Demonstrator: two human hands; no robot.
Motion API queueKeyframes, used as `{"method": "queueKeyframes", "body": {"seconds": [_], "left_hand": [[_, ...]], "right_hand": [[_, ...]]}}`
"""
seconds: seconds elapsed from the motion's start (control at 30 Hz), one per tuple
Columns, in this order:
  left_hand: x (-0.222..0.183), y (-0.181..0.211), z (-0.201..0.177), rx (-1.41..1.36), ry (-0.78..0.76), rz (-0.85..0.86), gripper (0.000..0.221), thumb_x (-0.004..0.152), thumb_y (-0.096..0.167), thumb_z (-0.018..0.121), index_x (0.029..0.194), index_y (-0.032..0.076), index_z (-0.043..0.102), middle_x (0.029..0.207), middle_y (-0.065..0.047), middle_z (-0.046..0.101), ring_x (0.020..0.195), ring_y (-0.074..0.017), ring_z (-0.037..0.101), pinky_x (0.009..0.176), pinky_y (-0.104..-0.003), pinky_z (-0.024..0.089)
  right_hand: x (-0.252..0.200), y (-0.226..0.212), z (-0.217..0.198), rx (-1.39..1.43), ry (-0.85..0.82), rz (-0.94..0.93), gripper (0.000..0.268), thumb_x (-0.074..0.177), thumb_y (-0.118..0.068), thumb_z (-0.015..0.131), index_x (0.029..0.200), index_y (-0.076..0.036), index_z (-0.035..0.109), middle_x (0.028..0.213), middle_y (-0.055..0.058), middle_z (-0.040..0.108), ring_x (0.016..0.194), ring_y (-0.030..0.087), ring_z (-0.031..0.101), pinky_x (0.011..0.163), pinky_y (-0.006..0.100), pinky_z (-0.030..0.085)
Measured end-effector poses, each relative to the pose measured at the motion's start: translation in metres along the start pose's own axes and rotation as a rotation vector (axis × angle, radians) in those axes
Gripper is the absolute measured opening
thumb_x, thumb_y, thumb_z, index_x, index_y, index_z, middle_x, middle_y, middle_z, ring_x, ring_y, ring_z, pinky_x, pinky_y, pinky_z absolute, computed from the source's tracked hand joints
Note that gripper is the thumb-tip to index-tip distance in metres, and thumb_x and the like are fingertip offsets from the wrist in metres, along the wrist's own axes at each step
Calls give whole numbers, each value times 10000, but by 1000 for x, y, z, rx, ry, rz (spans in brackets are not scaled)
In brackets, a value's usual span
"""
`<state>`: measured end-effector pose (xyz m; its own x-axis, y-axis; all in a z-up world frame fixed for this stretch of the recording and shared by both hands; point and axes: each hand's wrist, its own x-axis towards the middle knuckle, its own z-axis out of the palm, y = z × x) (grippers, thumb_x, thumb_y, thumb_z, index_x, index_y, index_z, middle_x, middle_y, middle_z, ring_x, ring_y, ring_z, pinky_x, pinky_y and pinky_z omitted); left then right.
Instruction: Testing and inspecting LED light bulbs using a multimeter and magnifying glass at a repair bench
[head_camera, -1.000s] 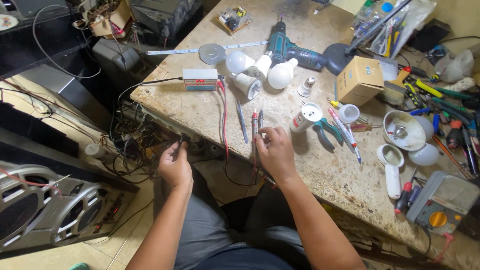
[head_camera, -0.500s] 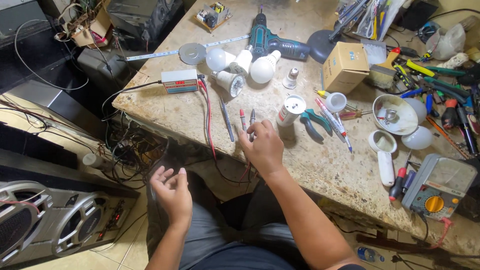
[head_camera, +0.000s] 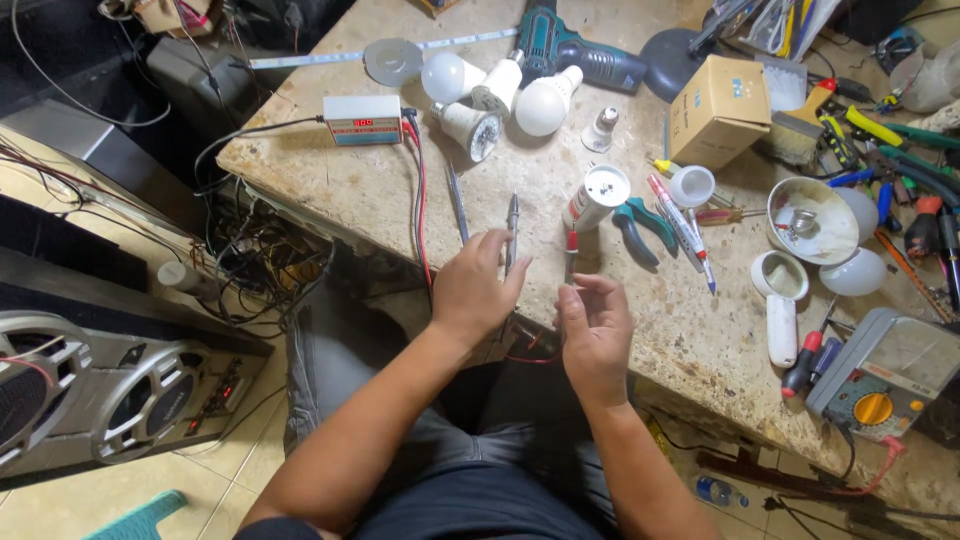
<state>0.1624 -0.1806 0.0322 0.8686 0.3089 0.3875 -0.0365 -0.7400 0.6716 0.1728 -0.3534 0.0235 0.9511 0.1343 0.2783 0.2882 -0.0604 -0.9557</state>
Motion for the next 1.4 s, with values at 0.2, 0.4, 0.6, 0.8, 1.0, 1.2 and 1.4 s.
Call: {"method": "queueKeyframes", "body": {"seconds": [0.2, 0.4, 0.6, 0.8, 1.0, 1.2, 1.4], "left_hand": [[24, 2, 32, 168, -129, -104, 466, 896, 322, 712, 1262, 116, 510, 998, -124, 626, 830, -408, 738, 678, -540, 616], [25, 2, 31, 31, -120, -205, 415, 892, 302, 670, 1252, 155, 524, 882, -88, 640, 834, -392, 722, 738, -554, 588], [16, 38, 12, -279, -116, -332, 343, 868, 279, 723, 1166, 132, 638, 756, -15, 667, 689, -210, 675, 666, -391, 539], [-9, 62, 27, -830, -212, -557, 288, 893, 198, 770, 1126, 112, 624, 815, -19, 614, 687, -89, 612, 609, -244, 545], [-21, 70, 39, -1128, -265, -549, 120, 1010, 170, 602, 1094, 84, 601, 948, -78, 642, 840, -106, 626, 746, -277, 599], [-20, 86, 25, -1071, -300, -539, 283, 915, 196, 712, 1154, 69, 630, 1024, -110, 754, 961, -143, 720, 794, -327, 667], [-19, 76, 28, -1095, -149, -451, 218, 989, 131, 618, 1194, 115, 544, 864, -76, 648, 807, -145, 668, 810, -325, 626]], "right_hand": [[-4, -2, -39, 53, -24, -81, 171, 1061, -87, 537, 1227, -60, 566, 793, 88, 629, 494, 110, 565, 500, 251, 505], [-3, 7, -63, 104, -36, -91, 241, 1035, -50, 506, 1244, -2, 618, 912, 150, 666, 458, 103, 570, 504, 281, 529], [-2, -14, -69, 137, -137, -13, 360, 1005, -34, 481, 1332, -18, 630, 1103, 183, 684, 827, 171, 623, 704, 299, 555], [3, -34, -59, -176, -210, -310, 427, 940, 51, 643, 1349, -58, 592, 1221, 131, 681, 1013, 214, 655, 895, 324, 573], [3, -34, -46, -310, -119, -411, 333, 969, 47, 642, 1292, -36, 648, 1222, 144, 725, 1141, 261, 717, 1011, 351, 578], [7, -21, -61, -468, -184, -443, 356, 1027, -37, 547, 1380, -53, 592, 1292, 160, 705, 1184, 305, 705, 1040, 389, 544], [16, -37, -66, -409, -180, -493, 368, 995, 30, 601, 1355, -45, 597, 1276, 162, 704, 1202, 305, 696, 1049, 392, 578]]}}
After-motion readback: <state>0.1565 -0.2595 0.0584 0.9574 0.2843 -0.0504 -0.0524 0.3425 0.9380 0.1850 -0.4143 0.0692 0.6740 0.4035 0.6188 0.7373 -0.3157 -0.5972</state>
